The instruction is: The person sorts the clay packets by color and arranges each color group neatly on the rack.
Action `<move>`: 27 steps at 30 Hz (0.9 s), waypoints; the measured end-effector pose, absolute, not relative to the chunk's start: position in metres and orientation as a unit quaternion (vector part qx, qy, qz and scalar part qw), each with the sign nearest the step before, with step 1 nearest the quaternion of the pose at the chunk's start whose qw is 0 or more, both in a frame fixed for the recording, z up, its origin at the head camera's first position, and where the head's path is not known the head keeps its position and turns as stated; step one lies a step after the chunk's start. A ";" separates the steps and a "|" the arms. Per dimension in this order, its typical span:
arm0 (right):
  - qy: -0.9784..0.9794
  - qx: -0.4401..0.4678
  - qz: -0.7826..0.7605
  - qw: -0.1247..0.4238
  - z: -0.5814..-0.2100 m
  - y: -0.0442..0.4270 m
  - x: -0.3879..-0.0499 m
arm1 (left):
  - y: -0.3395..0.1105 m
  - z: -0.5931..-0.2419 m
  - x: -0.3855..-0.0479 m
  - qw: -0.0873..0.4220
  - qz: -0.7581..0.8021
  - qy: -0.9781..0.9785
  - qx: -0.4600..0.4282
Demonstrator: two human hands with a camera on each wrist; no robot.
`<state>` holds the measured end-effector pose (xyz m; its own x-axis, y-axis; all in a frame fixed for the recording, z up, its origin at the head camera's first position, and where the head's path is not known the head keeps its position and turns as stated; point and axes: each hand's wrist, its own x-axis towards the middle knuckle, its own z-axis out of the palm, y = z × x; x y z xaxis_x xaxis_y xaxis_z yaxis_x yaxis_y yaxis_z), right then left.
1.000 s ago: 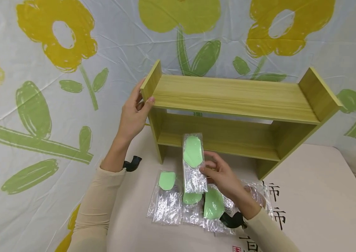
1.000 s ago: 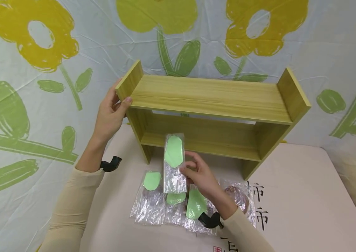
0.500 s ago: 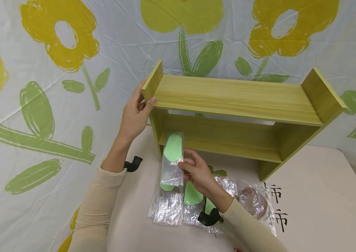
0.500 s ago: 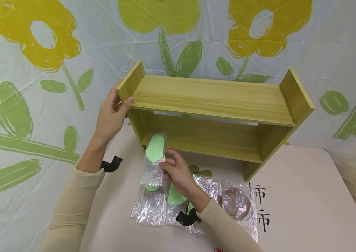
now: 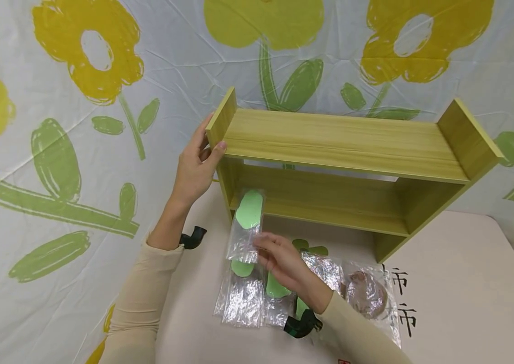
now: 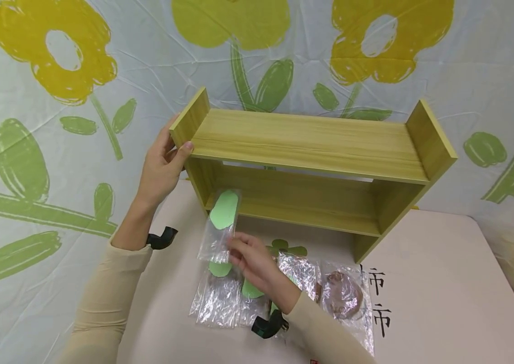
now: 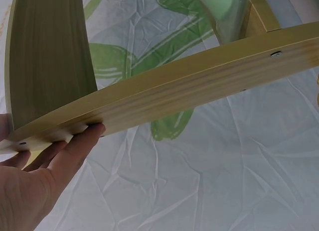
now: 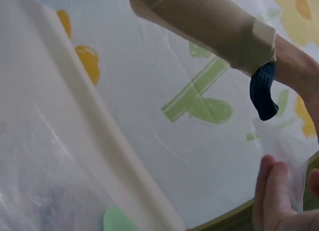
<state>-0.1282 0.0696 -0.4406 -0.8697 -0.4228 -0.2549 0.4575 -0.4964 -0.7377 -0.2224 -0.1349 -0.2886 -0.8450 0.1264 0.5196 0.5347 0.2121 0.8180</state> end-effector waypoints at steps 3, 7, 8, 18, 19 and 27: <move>0.406 -0.019 -0.860 0.307 -0.441 0.072 -0.122 | -0.131 -0.281 -0.213 0.173 -0.588 -0.759 -0.217; 0.383 -0.040 -0.852 0.354 -0.441 0.075 -0.114 | -0.127 -0.274 -0.205 0.177 -0.585 -0.761 -0.218; 0.384 -0.035 -0.851 0.357 -0.440 0.075 -0.113 | -0.127 -0.274 -0.205 0.177 -0.585 -0.761 -0.218; 0.393 -0.005 -0.862 0.319 -0.432 0.067 -0.134 | -0.126 -0.272 -0.204 0.180 -0.577 -0.764 -0.225; 0.393 -0.001 -0.864 0.316 -0.432 0.065 -0.138 | -0.126 -0.272 -0.204 0.180 -0.577 -0.765 -0.225; 0.359 0.026 -0.885 0.297 -0.430 0.058 -0.158 | -0.135 -0.290 -0.222 0.185 -0.577 -0.763 -0.225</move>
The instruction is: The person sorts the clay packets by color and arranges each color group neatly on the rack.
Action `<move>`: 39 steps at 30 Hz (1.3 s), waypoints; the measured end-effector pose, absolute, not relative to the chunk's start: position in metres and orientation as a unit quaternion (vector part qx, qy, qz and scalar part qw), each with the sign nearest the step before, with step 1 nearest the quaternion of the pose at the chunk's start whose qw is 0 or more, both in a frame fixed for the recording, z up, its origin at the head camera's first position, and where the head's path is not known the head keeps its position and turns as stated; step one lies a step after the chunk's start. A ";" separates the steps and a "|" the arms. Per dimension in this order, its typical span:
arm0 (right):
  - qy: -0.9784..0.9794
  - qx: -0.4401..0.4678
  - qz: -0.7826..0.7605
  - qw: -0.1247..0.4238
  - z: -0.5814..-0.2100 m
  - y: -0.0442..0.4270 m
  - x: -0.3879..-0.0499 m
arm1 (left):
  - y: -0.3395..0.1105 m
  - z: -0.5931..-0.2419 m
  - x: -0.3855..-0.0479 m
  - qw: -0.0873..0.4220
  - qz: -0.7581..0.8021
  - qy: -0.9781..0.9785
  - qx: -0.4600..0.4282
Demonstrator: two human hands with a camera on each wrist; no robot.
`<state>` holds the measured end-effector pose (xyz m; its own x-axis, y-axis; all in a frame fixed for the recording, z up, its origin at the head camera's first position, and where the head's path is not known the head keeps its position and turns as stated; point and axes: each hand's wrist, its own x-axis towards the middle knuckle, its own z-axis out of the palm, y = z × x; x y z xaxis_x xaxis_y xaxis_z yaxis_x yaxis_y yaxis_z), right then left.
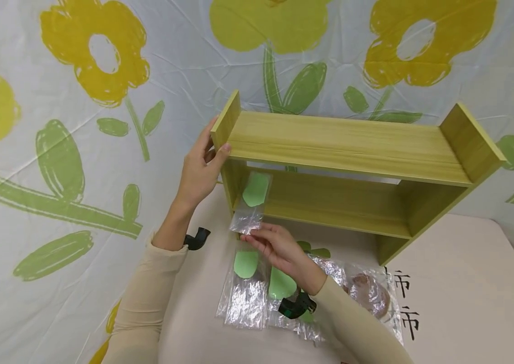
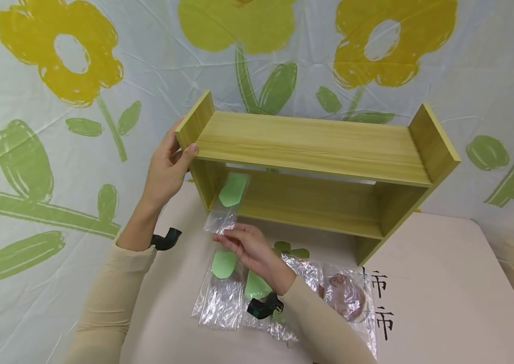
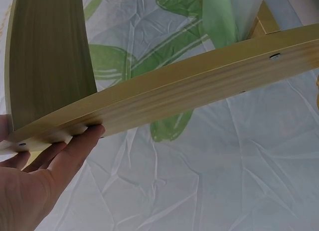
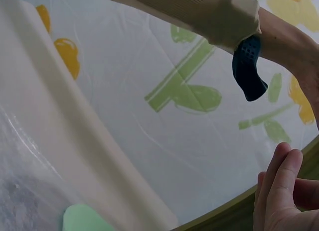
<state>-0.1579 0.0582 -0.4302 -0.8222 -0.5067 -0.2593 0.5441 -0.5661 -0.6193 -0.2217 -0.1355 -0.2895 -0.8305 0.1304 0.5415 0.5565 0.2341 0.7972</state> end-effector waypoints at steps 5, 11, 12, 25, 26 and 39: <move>0.339 0.038 -0.891 0.299 -0.432 0.059 -0.162 | -0.136 -0.297 -0.228 0.189 -0.575 -0.762 -0.232; 0.339 0.039 -0.895 0.288 -0.434 0.062 -0.167 | -0.135 -0.297 -0.227 0.193 -0.575 -0.759 -0.237; 0.339 0.039 -0.896 0.285 -0.434 0.062 -0.167 | -0.135 -0.297 -0.227 0.193 -0.575 -0.759 -0.237; 0.455 -0.026 -0.856 0.246 -0.438 0.088 -0.146 | -0.126 -0.274 -0.205 0.187 -0.570 -0.768 -0.224; 0.460 -0.033 -0.854 0.241 -0.438 0.092 -0.143 | -0.127 -0.274 -0.205 0.185 -0.571 -0.768 -0.221; 0.642 -0.107 -0.745 0.146 -0.439 0.164 -0.102 | -0.127 -0.270 -0.200 0.182 -0.577 -0.766 -0.217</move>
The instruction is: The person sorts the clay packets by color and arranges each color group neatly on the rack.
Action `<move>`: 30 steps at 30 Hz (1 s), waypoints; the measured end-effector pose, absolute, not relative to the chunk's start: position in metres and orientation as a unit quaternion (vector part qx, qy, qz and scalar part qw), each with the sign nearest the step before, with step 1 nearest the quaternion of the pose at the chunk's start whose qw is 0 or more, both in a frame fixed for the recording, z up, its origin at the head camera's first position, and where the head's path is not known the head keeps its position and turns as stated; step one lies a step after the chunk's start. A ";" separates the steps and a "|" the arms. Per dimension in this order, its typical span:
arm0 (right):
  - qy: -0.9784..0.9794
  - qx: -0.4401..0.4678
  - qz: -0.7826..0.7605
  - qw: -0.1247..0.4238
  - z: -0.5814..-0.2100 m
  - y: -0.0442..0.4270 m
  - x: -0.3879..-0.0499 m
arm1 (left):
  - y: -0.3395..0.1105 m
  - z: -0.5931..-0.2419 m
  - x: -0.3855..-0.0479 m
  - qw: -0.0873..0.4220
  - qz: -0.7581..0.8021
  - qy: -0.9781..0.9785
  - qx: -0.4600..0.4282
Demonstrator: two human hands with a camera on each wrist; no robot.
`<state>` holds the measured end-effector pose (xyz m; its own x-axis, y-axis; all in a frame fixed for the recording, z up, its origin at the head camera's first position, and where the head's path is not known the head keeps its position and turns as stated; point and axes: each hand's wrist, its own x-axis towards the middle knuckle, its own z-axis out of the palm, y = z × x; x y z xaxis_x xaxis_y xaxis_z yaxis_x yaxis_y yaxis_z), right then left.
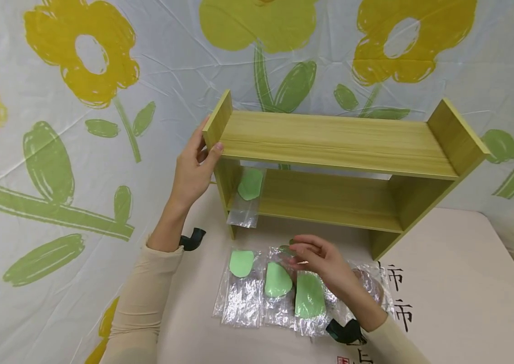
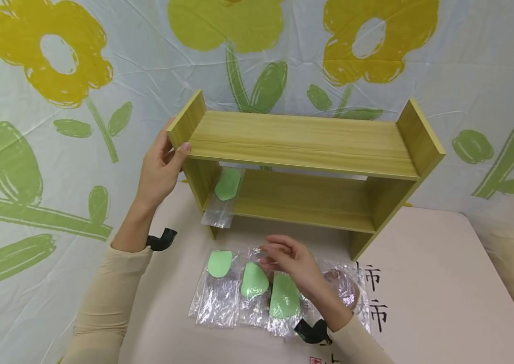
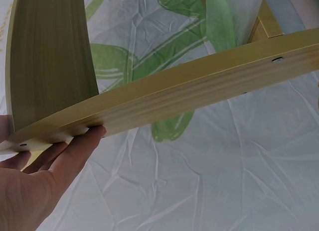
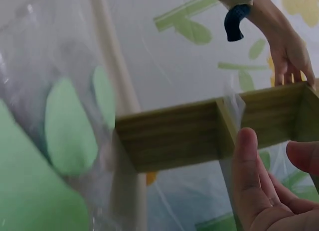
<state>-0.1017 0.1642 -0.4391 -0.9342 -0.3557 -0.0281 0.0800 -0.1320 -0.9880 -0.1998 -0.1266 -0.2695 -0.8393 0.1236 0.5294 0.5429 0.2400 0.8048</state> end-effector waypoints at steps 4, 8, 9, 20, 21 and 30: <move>0.666 -0.118 -0.728 0.113 -0.440 0.182 -0.088 | -0.126 -0.270 -0.200 0.183 -0.576 -0.766 -0.218; 0.675 -0.136 -0.720 0.088 -0.444 0.195 -0.079 | -0.127 -0.271 -0.202 0.183 -0.577 -0.765 -0.219; 0.678 -0.139 -0.717 0.083 -0.445 0.197 -0.078 | -0.128 -0.272 -0.202 0.183 -0.578 -0.765 -0.219; 0.730 -0.119 -0.672 0.050 -0.457 0.222 -0.066 | -0.130 -0.273 -0.202 0.181 -0.576 -0.767 -0.216; 0.736 -0.116 -0.665 0.047 -0.459 0.224 -0.065 | -0.130 -0.273 -0.202 0.182 -0.575 -0.767 -0.218; 0.773 -0.053 -0.631 0.043 -0.482 0.243 -0.055 | -0.137 -0.295 -0.225 0.188 -0.577 -0.764 -0.222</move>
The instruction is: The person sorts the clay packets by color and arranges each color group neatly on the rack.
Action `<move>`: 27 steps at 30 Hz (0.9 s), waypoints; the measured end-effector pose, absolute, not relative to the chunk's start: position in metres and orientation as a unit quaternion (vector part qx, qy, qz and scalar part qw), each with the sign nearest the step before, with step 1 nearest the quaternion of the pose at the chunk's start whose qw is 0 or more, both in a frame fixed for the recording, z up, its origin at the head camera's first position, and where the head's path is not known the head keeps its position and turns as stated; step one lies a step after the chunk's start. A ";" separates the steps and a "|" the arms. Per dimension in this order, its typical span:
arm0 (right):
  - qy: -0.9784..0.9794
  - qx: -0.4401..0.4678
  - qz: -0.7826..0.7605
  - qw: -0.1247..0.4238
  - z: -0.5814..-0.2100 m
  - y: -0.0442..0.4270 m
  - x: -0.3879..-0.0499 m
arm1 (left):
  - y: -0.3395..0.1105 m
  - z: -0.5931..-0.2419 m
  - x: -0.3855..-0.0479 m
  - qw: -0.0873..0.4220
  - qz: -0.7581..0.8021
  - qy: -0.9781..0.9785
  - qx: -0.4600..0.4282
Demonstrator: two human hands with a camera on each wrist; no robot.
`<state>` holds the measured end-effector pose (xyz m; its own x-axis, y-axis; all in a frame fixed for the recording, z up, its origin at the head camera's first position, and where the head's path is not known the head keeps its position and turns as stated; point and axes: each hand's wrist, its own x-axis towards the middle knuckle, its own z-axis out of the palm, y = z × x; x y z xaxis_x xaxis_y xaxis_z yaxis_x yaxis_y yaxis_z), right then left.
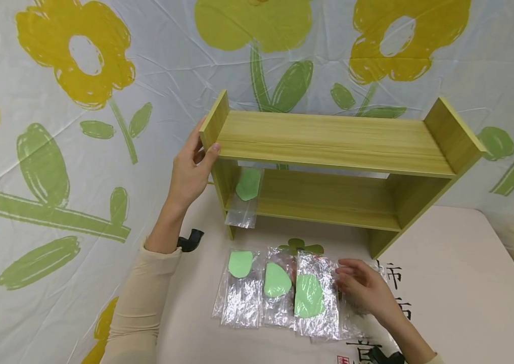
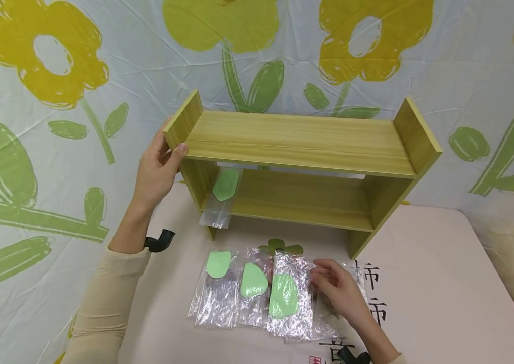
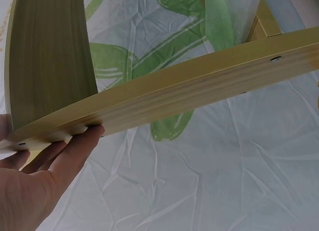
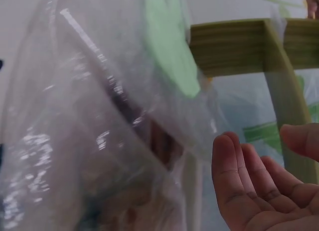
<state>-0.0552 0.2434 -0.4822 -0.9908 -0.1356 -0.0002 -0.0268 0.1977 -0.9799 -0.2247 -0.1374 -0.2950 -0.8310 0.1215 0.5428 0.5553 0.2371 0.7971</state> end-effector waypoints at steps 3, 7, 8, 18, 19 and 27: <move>0.782 -0.023 -0.621 0.053 -0.488 0.248 -0.052 | -0.138 -0.297 -0.227 0.188 -0.579 -0.761 -0.224; 0.783 0.012 -0.618 0.076 -0.494 0.253 -0.050 | -0.139 -0.297 -0.227 0.187 -0.579 -0.761 -0.225; 0.783 0.016 -0.617 0.082 -0.495 0.253 -0.049 | -0.139 -0.297 -0.227 0.187 -0.579 -0.761 -0.225; 0.744 -0.025 -0.651 0.153 -0.506 0.262 -0.047 | -0.136 -0.291 -0.221 0.190 -0.574 -0.764 -0.223; 0.743 -0.026 -0.651 0.156 -0.507 0.262 -0.047 | -0.134 -0.288 -0.217 0.189 -0.574 -0.765 -0.222; 0.728 0.005 -0.659 0.190 -0.508 0.256 -0.043 | -0.127 -0.270 -0.200 0.182 -0.573 -0.771 -0.211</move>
